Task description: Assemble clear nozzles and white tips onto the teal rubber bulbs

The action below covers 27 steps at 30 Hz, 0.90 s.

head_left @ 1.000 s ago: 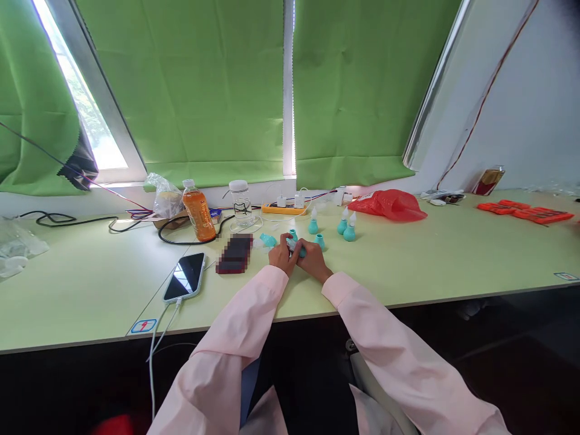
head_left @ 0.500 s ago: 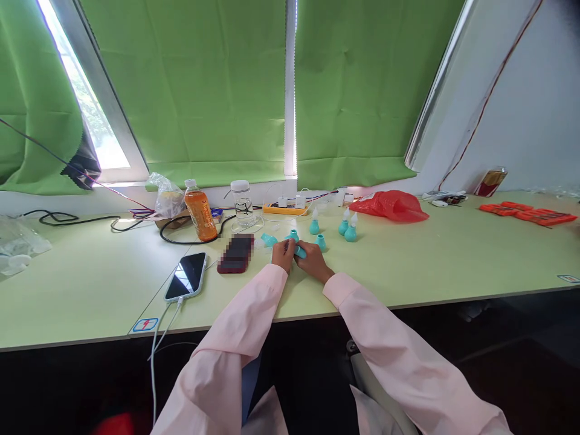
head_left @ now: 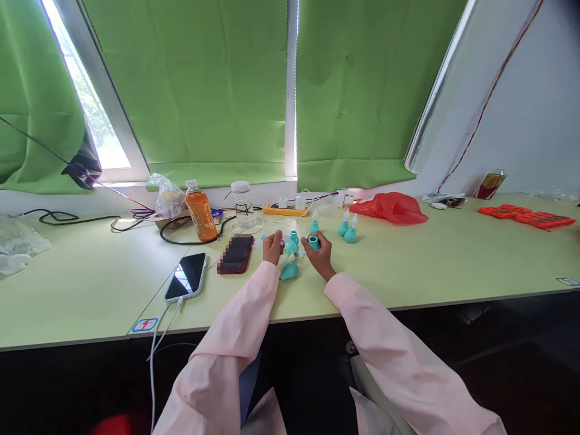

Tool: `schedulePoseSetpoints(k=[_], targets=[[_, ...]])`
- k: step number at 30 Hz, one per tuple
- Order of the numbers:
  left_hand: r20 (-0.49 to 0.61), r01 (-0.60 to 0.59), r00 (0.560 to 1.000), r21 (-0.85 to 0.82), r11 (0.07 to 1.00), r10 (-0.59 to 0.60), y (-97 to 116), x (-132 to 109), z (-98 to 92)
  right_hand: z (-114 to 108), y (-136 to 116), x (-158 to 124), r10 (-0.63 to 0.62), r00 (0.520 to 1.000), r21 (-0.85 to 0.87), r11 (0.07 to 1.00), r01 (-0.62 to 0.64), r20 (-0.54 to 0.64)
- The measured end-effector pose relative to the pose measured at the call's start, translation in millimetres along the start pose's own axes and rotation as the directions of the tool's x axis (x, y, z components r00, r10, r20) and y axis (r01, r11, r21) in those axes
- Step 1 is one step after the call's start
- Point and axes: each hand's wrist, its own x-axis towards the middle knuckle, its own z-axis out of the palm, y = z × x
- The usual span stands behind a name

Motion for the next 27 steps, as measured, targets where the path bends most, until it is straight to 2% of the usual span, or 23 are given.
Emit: schedulePoseSetpoints(k=[3, 6, 9, 12, 16, 21, 24, 27], targets=[[0.076, -0.086, 0.994, 0.113, 0.99, 0.077, 9, -14, 2.7, -4, 2, 6, 0.046, 0.993, 0.01, 0.999, -0.046, -0.105], [0.234, -0.196, 0.962, 0.225, 0.955, 0.142, 16, -27, 8.6, -10, 8, 15, 0.103, 0.97, 0.002, 0.994, -0.105, -0.221], [0.345, -0.262, 0.927, 0.311, 0.914, 0.149, 17, -31, 13.7, -20, 18, 26, 0.149, 0.934, -0.034, 0.985, -0.169, -0.323], [0.392, -0.271, 0.913, 0.384, 0.883, 0.11, 13, -26, 16.3, -32, 32, 34, 0.193, 0.908, -0.082, 0.968, -0.239, -0.372], [0.42, -0.255, 0.906, 0.427, 0.867, 0.059, 8, -20, 15.9, -41, 61, 38, 0.333, 0.876, -0.138, 0.906, -0.4, -0.35], [0.458, -0.241, 0.888, 0.414, 0.878, 0.028, 8, -20, 13.5, -33, 91, 32, 0.531, 0.811, -0.201, 0.791, -0.578, -0.246], [0.456, -0.238, 0.889, 0.404, 0.883, 0.031, 10, -21, 12.2, -29, 95, 30, 0.55, 0.797, -0.223, 0.768, -0.6, -0.249], [0.452, -0.231, 0.892, 0.397, 0.888, 0.03, 10, -21, 11.6, -29, 91, 28, 0.517, 0.811, -0.236, 0.781, -0.578, -0.275]])
